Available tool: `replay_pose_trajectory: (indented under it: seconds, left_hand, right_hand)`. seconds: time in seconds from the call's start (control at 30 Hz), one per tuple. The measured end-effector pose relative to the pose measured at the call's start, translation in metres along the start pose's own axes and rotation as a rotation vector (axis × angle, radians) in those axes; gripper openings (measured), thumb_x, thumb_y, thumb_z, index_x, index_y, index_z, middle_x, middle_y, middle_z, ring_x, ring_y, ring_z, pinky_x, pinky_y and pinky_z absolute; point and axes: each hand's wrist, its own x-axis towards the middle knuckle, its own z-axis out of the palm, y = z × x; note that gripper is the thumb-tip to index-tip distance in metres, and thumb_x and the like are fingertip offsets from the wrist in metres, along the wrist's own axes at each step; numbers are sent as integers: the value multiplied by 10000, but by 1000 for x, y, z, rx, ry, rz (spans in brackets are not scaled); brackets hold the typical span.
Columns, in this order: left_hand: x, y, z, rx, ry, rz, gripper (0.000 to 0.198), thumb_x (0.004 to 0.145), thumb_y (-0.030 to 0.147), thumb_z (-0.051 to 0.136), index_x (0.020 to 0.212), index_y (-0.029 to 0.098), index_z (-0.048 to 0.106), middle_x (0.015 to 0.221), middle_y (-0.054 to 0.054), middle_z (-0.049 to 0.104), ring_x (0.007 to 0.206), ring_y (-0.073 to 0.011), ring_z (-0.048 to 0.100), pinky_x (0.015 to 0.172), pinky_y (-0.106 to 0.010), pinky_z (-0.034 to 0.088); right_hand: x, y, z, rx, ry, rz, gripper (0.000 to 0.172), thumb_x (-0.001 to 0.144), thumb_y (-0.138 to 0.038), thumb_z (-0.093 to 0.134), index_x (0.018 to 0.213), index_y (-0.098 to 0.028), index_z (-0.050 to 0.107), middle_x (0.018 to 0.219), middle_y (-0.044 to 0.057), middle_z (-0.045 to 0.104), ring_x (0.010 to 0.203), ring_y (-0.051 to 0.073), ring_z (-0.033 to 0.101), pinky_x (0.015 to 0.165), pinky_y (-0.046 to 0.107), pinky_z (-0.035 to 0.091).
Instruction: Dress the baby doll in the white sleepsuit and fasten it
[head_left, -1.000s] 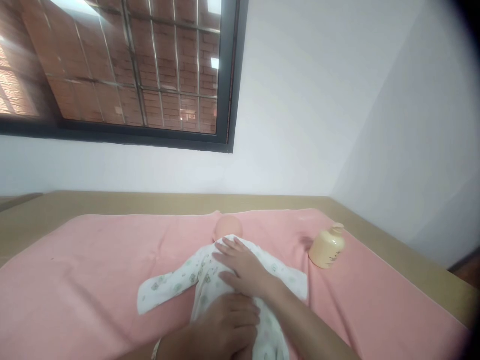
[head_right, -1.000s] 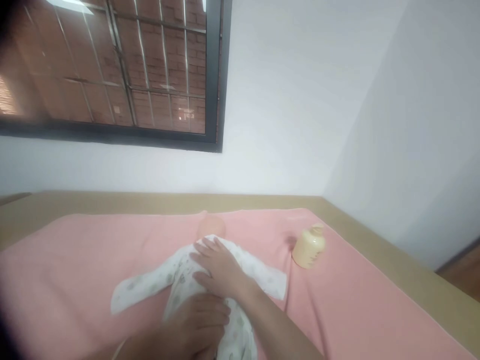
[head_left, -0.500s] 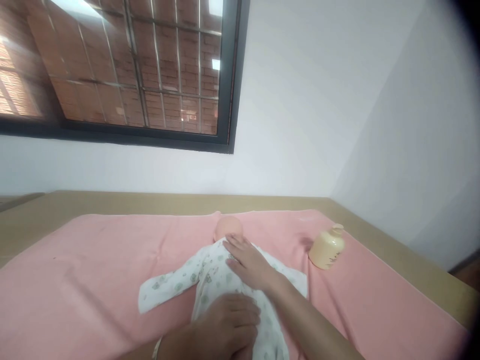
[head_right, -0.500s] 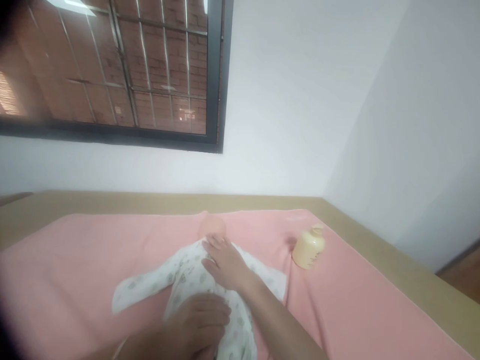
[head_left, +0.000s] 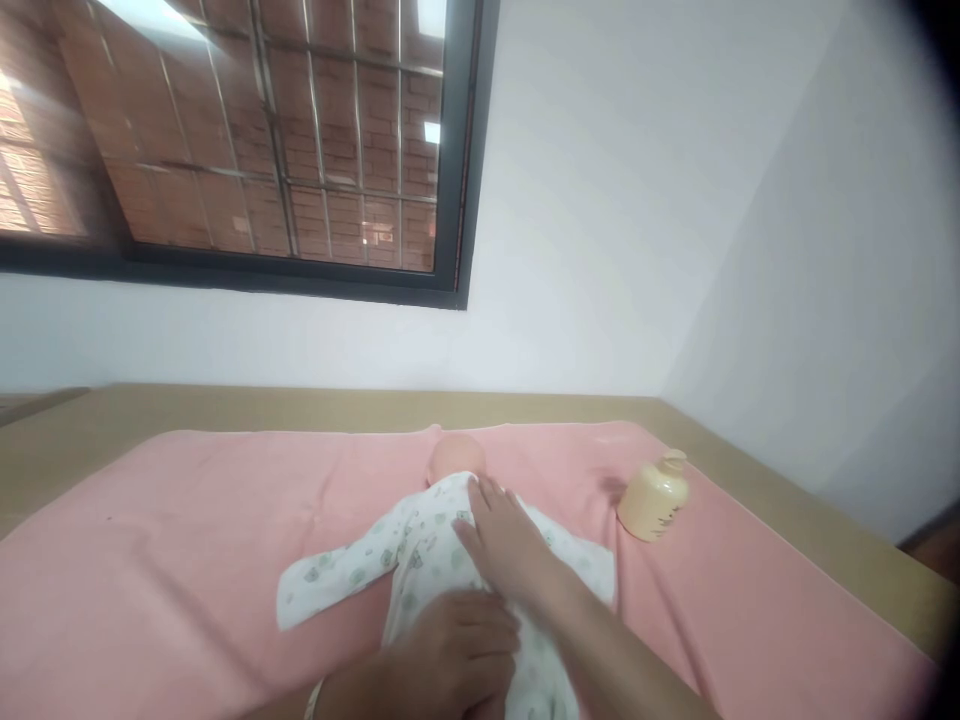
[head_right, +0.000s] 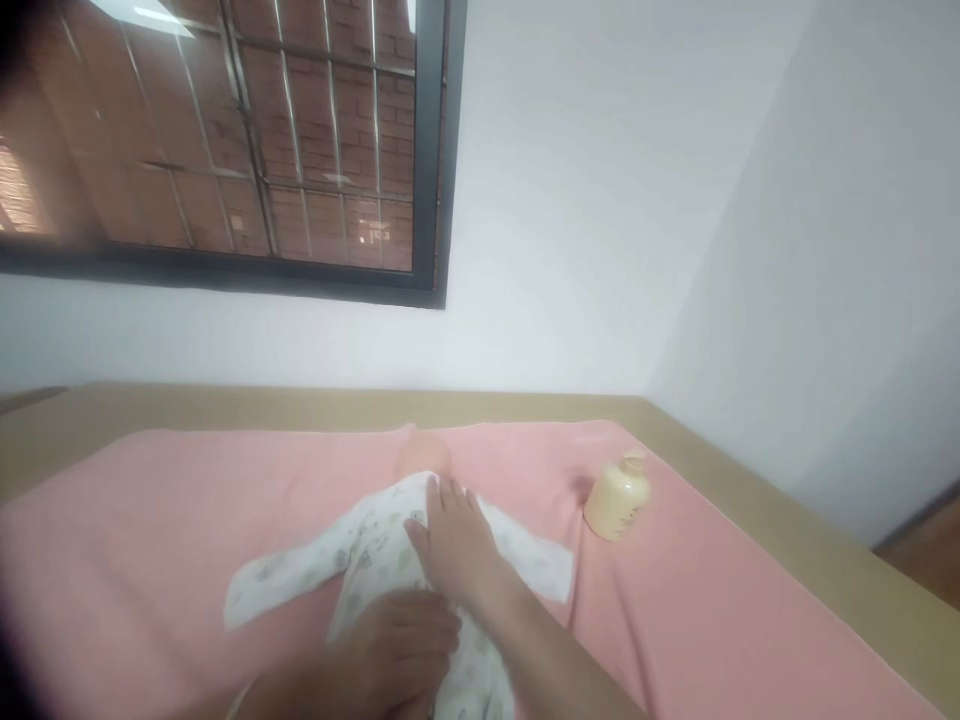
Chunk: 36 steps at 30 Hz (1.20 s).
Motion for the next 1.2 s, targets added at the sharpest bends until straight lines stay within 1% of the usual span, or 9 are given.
replay_pose_trajectory:
  seconds: [0.1, 0.27, 0.4, 0.6, 0.7, 0.83, 0.9, 1.07, 1.2]
  left_hand:
    - [0, -3, 1, -7, 1, 34, 248, 827, 155, 461, 590, 192, 398, 583, 0, 509, 604, -113, 516, 638, -256, 472]
    - [0, -2, 5, 15, 28, 19, 199, 827, 144, 437, 633, 186, 454, 628, -16, 543, 691, -138, 550, 732, -301, 492]
    - [0, 2, 3, 24, 28, -20, 183, 834, 152, 450, 656, 189, 478, 671, -26, 566, 761, -154, 561, 806, -332, 490]
    - [5, 4, -8, 22, -12, -4, 225, 838, 116, 426, 632, 188, 482, 695, -18, 571, 707, -124, 540, 713, -273, 494]
    - [7, 4, -8, 29, -19, 7, 219, 842, 115, 426, 643, 181, 487, 709, -24, 571, 721, -129, 542, 727, -288, 497]
    - [5, 3, -2, 68, 6, 55, 194, 856, 158, 453, 667, 176, 495, 688, -30, 572, 754, -147, 568, 789, -320, 503]
    - [3, 2, 0, 79, 24, 53, 142, 860, 196, 478, 726, 178, 523, 755, -47, 609, 845, -167, 587, 868, -341, 491]
    - [-6, 5, -5, 42, 67, 10, 83, 850, 197, 481, 875, 188, 560, 889, -65, 655, 960, -182, 594, 939, -352, 480]
    - [-10, 7, -13, 147, 139, -423, 251, 872, 180, 438, 1101, 206, 536, 1206, -107, 563, 1134, -210, 513, 968, -370, 462]
  right_hand:
    - [-15, -15, -2, -52, 9, -60, 624, 953, -408, 280, 1444, -27, 221, 1489, 188, 138, 1382, 311, 82, 1108, 479, 161]
    - [2, -2, -11, 62, -16, -491, 406, 965, -294, 312, 1355, -311, 422, 1456, -42, 311, 1380, 177, 154, 1138, 438, 63]
    - [14, 13, -3, 100, 69, -310, 459, 973, -348, 271, 1396, -203, 374, 1463, 37, 295, 1367, 175, 206, 1130, 406, 152]
    - [-23, -16, 10, -116, 42, 65, 651, 908, -388, 366, 1402, 30, 292, 1442, 244, 233, 1348, 359, 198, 1084, 527, 208]
    - [-26, -22, 0, -122, 38, -125, 592, 918, -324, 365, 1412, -7, 293, 1466, 210, 202, 1370, 325, 143, 1106, 489, 189]
    - [-3, -3, -8, -3, 2, -499, 470, 941, -338, 375, 1403, -258, 357, 1495, 15, 220, 1390, 218, 100, 1137, 440, 103]
    - [9, 11, 0, 75, 96, -437, 444, 949, -380, 359, 1374, -260, 404, 1477, 16, 270, 1381, 204, 154, 1131, 433, 131]
    - [16, 31, 30, 172, 534, 49, 507, 948, -355, 285, 1370, -98, 399, 1441, 118, 324, 1349, 229, 241, 1100, 430, 223]
    - [11, 20, 25, 154, 523, 97, 431, 947, -301, 239, 1172, -135, 566, 1170, 116, 581, 1125, 230, 492, 999, 396, 341]
